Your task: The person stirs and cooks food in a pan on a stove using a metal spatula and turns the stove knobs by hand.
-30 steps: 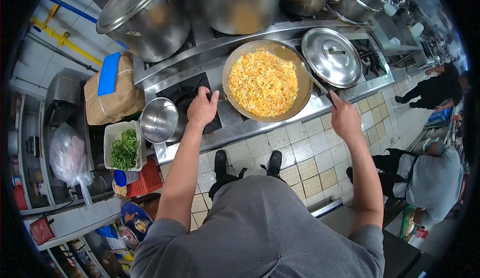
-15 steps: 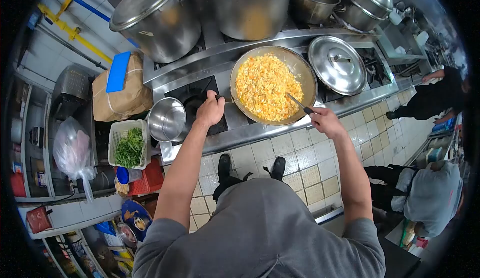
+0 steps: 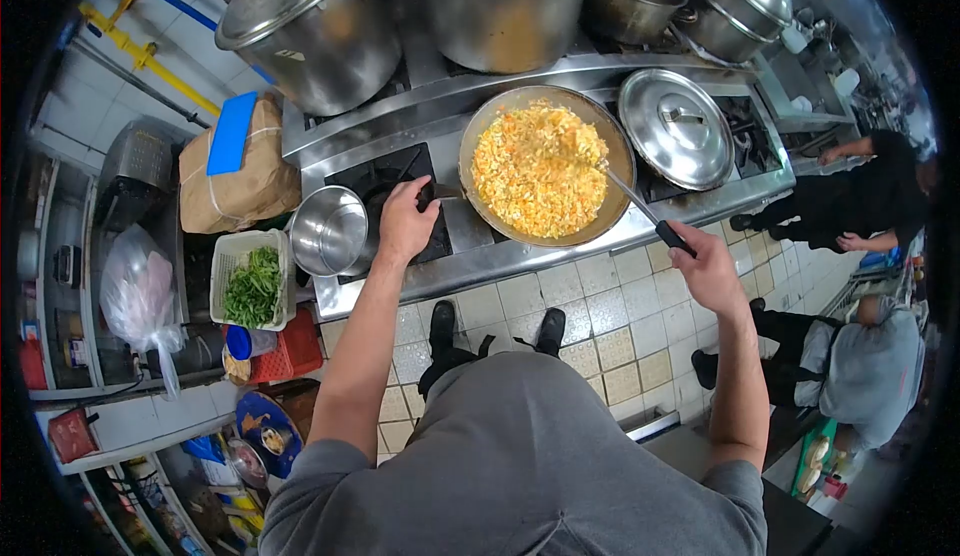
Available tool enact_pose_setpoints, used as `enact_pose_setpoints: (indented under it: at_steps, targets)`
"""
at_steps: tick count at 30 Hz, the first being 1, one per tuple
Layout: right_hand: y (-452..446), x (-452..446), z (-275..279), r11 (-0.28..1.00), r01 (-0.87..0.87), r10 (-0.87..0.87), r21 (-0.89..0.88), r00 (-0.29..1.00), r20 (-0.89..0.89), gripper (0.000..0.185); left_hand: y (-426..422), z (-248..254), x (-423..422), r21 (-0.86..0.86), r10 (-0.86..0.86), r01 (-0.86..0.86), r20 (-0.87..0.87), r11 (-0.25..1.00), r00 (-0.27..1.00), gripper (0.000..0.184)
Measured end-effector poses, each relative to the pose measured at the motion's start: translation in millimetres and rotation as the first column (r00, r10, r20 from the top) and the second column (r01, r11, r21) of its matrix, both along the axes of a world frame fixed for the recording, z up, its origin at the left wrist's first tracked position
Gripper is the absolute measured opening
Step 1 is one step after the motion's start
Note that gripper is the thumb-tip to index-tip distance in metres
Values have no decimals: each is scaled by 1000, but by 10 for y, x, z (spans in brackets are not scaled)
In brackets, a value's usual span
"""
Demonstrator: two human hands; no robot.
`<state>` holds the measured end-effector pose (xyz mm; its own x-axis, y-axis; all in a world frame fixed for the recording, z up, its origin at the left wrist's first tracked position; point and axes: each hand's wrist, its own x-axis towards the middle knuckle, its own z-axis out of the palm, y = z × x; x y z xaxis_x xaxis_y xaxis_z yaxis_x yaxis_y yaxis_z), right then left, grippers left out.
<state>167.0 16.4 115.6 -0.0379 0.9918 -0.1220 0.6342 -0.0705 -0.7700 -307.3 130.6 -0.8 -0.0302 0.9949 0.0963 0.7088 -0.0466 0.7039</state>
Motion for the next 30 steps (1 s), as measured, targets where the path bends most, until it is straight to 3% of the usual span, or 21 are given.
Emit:
enact_pose_setpoints:
  at_steps: [1, 2, 4, 5, 7, 15, 21, 22, 24, 25, 27, 30]
  targets:
    - [-11, -78, 50, 993, -50, 38, 106, 993, 109, 42, 10, 5, 5, 0, 4, -4, 0, 1000, 1000, 47]
    - [-20, -172, 146, 993, -54, 43, 105, 993, 110, 42, 16, 5, 11, 2, -7, 7, -17, 1000, 1000, 47]
    - [-38, -371, 413, 995, -66, 29, 72, 906, 423, 42, 17, -19, -5, 3, -15, 15, -34, 1000, 999, 47]
    - [-49, -406, 464, 995, -69, 32, 72, 905, 424, 42, 20, -48, -19, 13, -19, 19, -50, 1000, 999, 46]
    - [-77, -450, 546, 992, -85, 13, 96, 810, 586, 45, 14, -22, -25, 21, -18, 19, -66, 1000, 998, 46]
    - [-65, -349, 833, 983, -91, -33, 156, 757, 653, 40, -7, 45, 31, 28, -15, 20, -182, 999, 983, 46]
    - [-129, -360, 1404, 980, -168, 30, 110, 665, 746, 34, 4, 31, 26, 42, -26, 38, -252, 998, 967, 47]
    - [-126, -373, 1385, 980, -164, 27, 110, 664, 747, 34, 14, 62, 52, 42, -30, 42, -251, 998, 968, 47]
    - [-90, -394, 1209, 957, -279, 109, 82, 605, 789, 31, 9, 161, 87, -127, -25, -9, -266, 992, 964, 44]
    - [-18, -377, 900, 928, -365, 148, 68, 532, 834, 32, 15, 193, 97, -127, -29, -5, -266, 992, 964, 44]
    - [146, -671, 522, 966, -237, 203, -107, 434, 878, 39, 38, 237, 88, -165, -66, 18, -289, 986, 955, 42]
    - [163, -731, 398, 985, -166, 129, -50, 509, 851, 45, 64, 185, 51, -172, -91, 36, -322, 984, 942, 42]
